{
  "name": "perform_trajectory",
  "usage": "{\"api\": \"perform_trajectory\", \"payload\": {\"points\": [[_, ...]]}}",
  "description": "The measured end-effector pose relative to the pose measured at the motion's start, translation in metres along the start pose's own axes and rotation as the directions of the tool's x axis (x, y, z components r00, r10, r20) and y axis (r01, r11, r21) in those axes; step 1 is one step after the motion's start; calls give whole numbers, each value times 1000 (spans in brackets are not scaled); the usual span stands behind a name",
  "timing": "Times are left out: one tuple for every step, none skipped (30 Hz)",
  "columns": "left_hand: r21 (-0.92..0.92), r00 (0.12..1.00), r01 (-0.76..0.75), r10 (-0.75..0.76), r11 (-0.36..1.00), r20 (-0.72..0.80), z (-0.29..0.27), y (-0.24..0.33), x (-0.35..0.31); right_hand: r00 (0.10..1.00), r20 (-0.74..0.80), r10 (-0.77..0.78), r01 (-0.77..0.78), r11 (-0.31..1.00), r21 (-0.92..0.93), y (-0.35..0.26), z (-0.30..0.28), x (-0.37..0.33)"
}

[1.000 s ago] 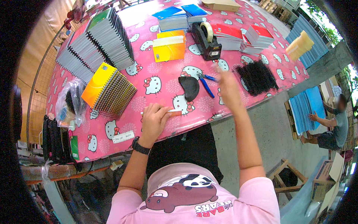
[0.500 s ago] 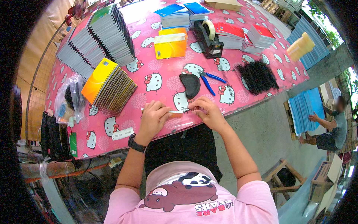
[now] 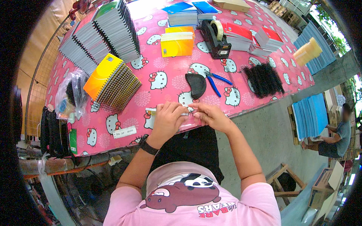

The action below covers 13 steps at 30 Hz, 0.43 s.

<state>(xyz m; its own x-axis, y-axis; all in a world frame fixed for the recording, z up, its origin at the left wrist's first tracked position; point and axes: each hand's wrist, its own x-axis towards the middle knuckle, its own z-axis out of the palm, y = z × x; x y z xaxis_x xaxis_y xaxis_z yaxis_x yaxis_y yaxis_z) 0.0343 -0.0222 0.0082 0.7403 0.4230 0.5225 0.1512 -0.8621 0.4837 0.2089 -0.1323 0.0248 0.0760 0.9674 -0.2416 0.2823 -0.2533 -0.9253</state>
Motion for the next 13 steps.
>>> {"api": "perform_trajectory", "payload": {"points": [[22, 999, -7, 6, 1000, 39, 2, 0, 0, 999, -27, -23, 24, 999, 48, 5, -3, 3], [37, 999, -6, 5, 999, 41, 5, -1, -1, 998, -55, -43, 48, 994, 98, 16, -6, 10], [52, 999, -5, 3, 999, 43, 7, -2, -2, 995, -84, -61, 73, 987, 146, 24, -11, 17], [71, 999, 0, -3, 997, 46, 8, -3, -3, 985, -99, -142, 136, 988, -68, 25, -27, 28], [34, 999, 14, -15, 999, 43, 7, -2, -2, 949, -183, -258, 207, 944, -255, 28, -35, 40], [-3, 999, 28, -28, 1000, 40, 7, -1, -2, 892, -241, -381, 250, 863, -439, 35, -41, 51], [-32, 998, 46, -45, 998, 34, 5, -1, -2, 818, -264, -510, 270, 748, -607, 34, -43, 61], [-29, 998, 44, -43, 999, 41, 3, -1, -2, 856, -202, -475, 279, 756, -592, 33, -46, 68], [-26, 998, 43, -42, 999, 47, 3, 0, -1, 889, -137, -438, 287, 764, -578, 32, -50, 73], [-20, 997, 50, -49, 999, 53, 2, 0, -2, 916, -63, -397, 298, 774, -560, 28, -49, 79], [-23, 996, 58, -57, 998, 67, 1, 0, -3, 948, -30, -318, 227, 737, -637, 24, -50, 83], [-27, 995, 66, -64, 997, 80, 0, -1, -3, 972, -6, -235, 161, 684, -711, 20, -51, 86], [-36, 993, 78, -74, 996, 94, 1, -2, -3, 990, 10, -143, 97, 618, -781, 13, -52, 86]]}}
